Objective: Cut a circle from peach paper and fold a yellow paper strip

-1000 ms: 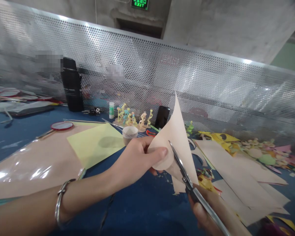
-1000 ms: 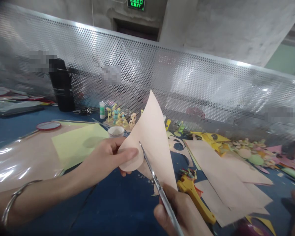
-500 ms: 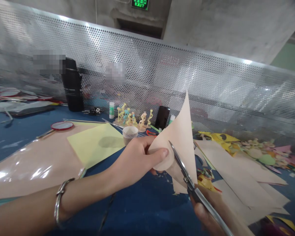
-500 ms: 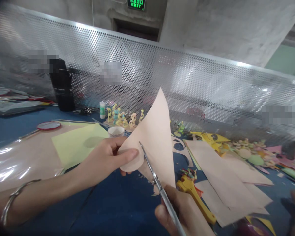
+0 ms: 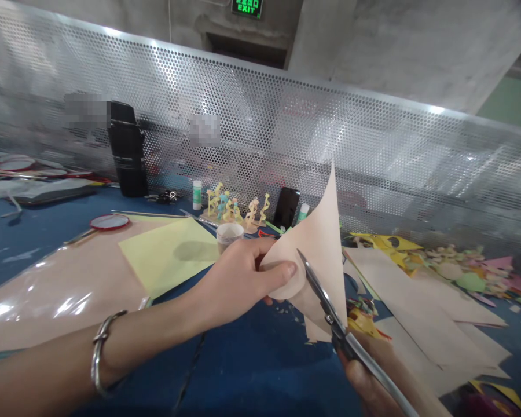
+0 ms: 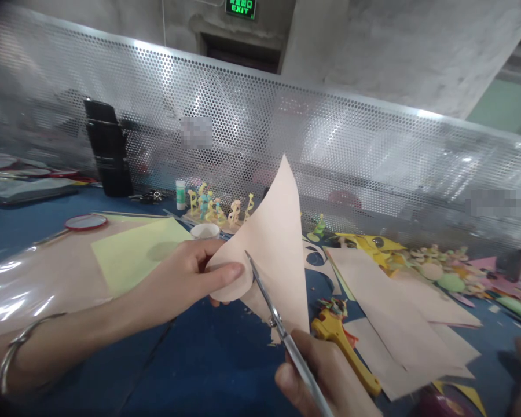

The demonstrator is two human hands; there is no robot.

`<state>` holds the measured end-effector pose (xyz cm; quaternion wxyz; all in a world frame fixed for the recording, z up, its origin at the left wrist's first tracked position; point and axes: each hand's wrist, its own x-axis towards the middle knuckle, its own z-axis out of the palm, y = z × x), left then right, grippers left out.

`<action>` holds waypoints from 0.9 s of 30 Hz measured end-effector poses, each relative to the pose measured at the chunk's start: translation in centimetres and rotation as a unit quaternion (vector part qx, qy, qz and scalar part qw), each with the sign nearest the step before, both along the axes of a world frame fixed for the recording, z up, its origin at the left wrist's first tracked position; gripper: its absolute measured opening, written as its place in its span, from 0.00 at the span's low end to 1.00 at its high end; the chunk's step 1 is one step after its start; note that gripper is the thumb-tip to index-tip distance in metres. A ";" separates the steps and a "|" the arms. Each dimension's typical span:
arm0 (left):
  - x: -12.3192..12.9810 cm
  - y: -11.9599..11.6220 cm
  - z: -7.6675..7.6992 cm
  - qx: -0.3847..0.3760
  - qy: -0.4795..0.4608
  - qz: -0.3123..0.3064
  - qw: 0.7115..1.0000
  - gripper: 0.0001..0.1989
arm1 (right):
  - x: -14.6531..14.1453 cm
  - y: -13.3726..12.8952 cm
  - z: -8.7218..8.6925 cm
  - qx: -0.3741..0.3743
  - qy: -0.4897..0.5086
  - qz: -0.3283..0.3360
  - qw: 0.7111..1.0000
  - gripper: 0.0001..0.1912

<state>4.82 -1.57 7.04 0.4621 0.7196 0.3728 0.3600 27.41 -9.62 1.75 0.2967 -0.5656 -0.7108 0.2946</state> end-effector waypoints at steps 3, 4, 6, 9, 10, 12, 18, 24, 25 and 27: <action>0.0 0.2 -0.2 0.001 -0.005 0.002 1.000 0.09 | 0.1 0.0 -0.1 0.001 0.004 0.007 1.000 0.25; 0.0 0.2 -0.4 0.005 -0.008 0.004 1.000 0.09 | 0.1 -0.1 -0.1 0.002 0.002 0.007 1.000 0.25; 0.0 0.4 -0.6 0.012 -0.007 0.008 1.000 0.10 | 0.3 -0.2 0.0 0.001 0.000 0.000 1.000 0.25; -0.1 0.4 -0.7 0.010 -0.002 0.006 1.000 0.10 | 0.4 -0.3 0.3 -0.017 -0.003 -0.002 1.000 0.26; -0.1 0.4 -0.6 0.009 -0.002 0.004 1.000 0.10 | 0.4 -0.3 0.3 -0.027 -0.004 0.007 1.000 0.26; -0.2 0.3 -0.5 0.009 0.001 0.003 1.000 0.10 | 0.3 -0.2 0.5 -0.043 -0.013 0.032 0.998 0.27; -0.2 0.5 -0.3 0.023 0.019 0.009 1.000 0.10 | 0.5 -0.1 0.2 -0.037 -0.021 0.039 0.998 0.27; -0.5 0.5 -0.1 0.030 0.039 0.018 0.999 0.12 | 0.6 0.0 -0.3 -0.031 0.001 0.045 0.998 0.28; -0.5 0.5 -0.1 0.031 0.040 0.018 0.999 0.12 | 0.6 0.1 -0.3 -0.023 0.002 0.048 0.999 0.28; -0.6 0.4 -0.1 0.030 0.040 0.015 0.999 0.11 | 0.5 0.1 -0.2 -0.008 0.004 0.052 0.999 0.28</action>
